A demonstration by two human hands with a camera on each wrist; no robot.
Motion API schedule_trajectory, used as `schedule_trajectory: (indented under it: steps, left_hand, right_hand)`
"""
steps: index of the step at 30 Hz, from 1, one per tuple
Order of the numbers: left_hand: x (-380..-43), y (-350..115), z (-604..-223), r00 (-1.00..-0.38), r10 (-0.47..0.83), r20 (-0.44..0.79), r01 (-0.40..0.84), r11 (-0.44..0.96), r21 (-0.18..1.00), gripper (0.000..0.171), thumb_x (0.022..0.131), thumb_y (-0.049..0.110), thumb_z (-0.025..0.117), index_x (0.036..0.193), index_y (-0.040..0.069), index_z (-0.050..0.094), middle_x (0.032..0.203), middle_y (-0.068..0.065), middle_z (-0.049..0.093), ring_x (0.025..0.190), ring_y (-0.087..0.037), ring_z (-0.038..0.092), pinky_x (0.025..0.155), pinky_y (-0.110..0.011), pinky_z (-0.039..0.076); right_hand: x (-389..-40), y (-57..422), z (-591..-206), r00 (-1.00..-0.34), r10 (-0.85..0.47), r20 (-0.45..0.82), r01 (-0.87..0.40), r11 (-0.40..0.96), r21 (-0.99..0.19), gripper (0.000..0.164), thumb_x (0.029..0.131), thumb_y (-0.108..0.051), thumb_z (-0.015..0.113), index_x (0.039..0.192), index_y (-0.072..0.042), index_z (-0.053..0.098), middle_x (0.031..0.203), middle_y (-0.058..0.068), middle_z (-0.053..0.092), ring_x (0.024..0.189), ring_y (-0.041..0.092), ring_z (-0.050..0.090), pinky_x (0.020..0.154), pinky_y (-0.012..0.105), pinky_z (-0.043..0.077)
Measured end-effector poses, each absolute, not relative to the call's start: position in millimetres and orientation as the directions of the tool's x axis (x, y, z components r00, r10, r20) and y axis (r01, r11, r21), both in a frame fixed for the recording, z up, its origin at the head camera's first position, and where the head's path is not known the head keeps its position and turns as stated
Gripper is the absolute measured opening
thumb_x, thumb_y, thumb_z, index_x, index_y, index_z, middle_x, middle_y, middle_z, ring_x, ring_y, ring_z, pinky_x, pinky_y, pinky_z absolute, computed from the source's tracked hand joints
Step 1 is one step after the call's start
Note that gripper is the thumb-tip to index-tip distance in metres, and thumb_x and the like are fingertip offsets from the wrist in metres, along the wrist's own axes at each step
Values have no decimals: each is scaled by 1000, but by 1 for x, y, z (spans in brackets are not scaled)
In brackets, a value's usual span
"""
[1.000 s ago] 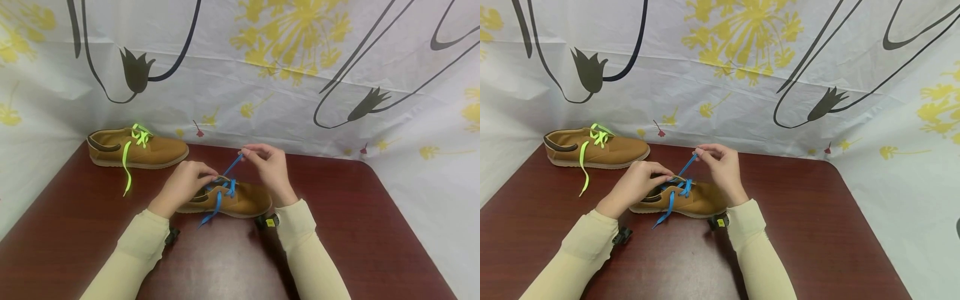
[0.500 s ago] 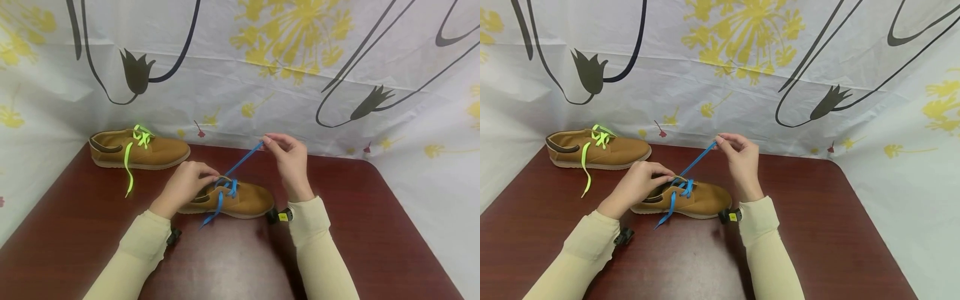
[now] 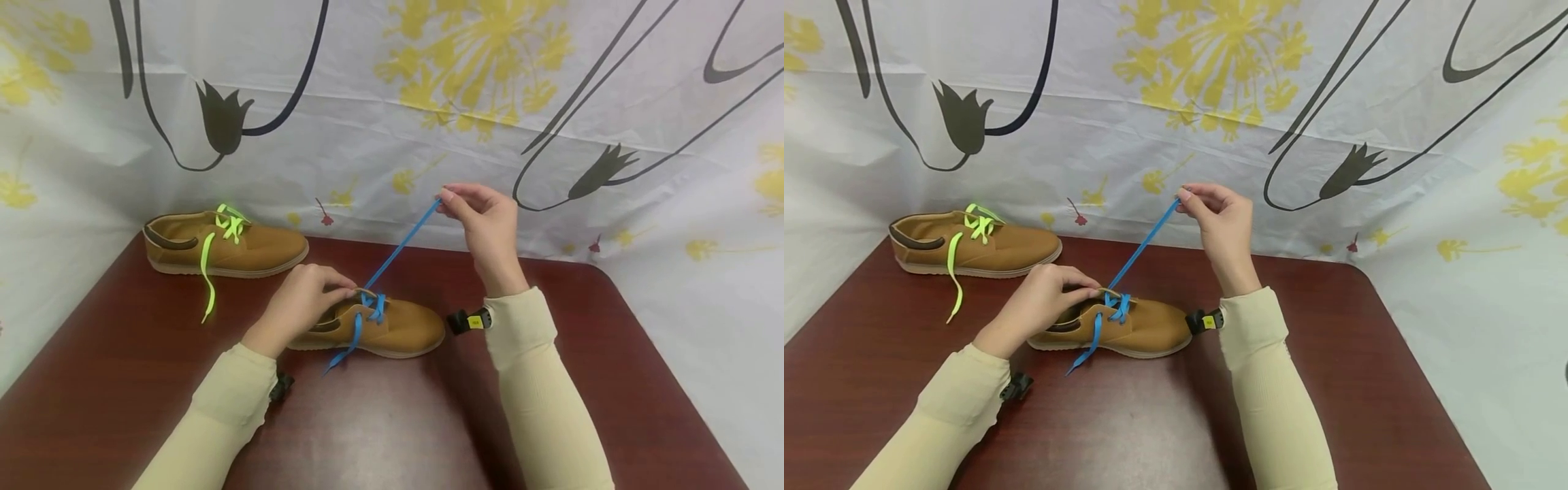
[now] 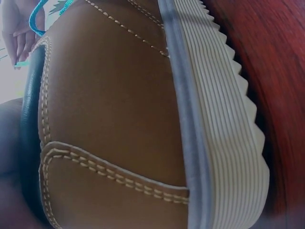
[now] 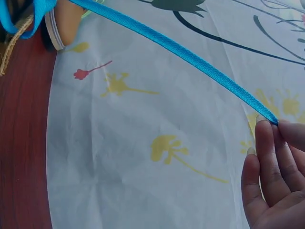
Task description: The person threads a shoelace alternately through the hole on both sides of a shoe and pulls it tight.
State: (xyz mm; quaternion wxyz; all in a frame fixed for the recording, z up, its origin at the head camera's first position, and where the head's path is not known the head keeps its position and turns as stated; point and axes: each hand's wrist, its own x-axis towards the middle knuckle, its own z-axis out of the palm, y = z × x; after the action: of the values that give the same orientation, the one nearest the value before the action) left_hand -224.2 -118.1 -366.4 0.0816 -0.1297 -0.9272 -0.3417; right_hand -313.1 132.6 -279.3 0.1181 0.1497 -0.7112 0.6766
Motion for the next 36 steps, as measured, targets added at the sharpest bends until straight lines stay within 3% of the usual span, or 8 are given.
schedule_trajectory:
  steps: [9, 12, 20, 25, 29, 32, 36]
  left_hand:
    - [-224, -114, -366, -954, 192, 232, 297, 724, 623, 14, 94, 20, 73, 103, 13, 81, 101, -3, 79, 99, -21, 73, 89, -40, 58]
    - [-225, -113, -367, -953, 194, 234, 300, 724, 621, 14, 94, 20, 73, 103, 13, 81, 101, -3, 79, 99, -21, 73, 89, -40, 58]
    - [-226, -113, -366, -952, 195, 236, 302, 724, 621, 14, 94, 19, 73, 103, 12, 81, 101, -4, 79, 98, -22, 74, 89, -40, 59]
    - [-227, -115, -366, -954, 194, 231, 297, 729, 617, 14, 94, 20, 73, 102, 12, 81, 100, -3, 79, 97, -21, 73, 88, -40, 59]
    - [-228, -117, -365, -952, 219, 216, 306, 735, 605, 14, 94, 22, 73, 103, 14, 80, 101, -1, 78, 98, -19, 72, 89, -40, 58]
    - [-227, -119, -363, -954, 237, 185, 300, 737, 606, 18, 95, 24, 72, 108, 14, 78, 103, 0, 77, 100, -19, 71, 91, -41, 57]
    - [-225, -127, -359, -969, 206, 136, 245, 725, 644, 33, 98, 32, 67, 126, 14, 69, 108, -1, 76, 104, -22, 71, 93, -44, 55]
  right_hand:
    - [-316, 133, -300, -950, -110, 291, -310, 229, -923, 30, 94, -27, 74, 112, -3, 75, 86, -11, 75, 85, 12, 74, 87, 32, 59]
    - [-315, 134, -313, -960, -141, 244, -274, 265, -925, 33, 94, -28, 73, 113, -1, 74, 89, -8, 76, 87, 11, 74, 88, 34, 59]
    - [-315, 138, -349, -963, -217, 162, -238, 398, -886, 24, 96, -24, 71, 108, -4, 76, 99, 13, 78, 88, 23, 74, 82, 36, 60]
    - [-315, 143, -368, -962, -247, 117, -227, 484, -845, 21, 96, -24, 71, 106, -6, 77, 97, 12, 78, 88, 26, 74, 82, 41, 60]
    - [-314, 149, -378, -963, -253, 89, -215, 530, -820, 20, 96, -24, 71, 105, -8, 77, 95, 11, 79, 88, 26, 75, 75, 33, 60]
    - [-311, 156, -383, -960, -277, 48, -206, 576, -791, 22, 97, -25, 70, 110, -9, 76, 99, 9, 79, 90, 26, 75, 73, 30, 58]
    - [-306, 168, -386, -951, -307, 29, -226, 629, -744, 32, 97, -28, 69, 125, -12, 69, 108, 8, 78, 96, 26, 75, 80, 37, 60]
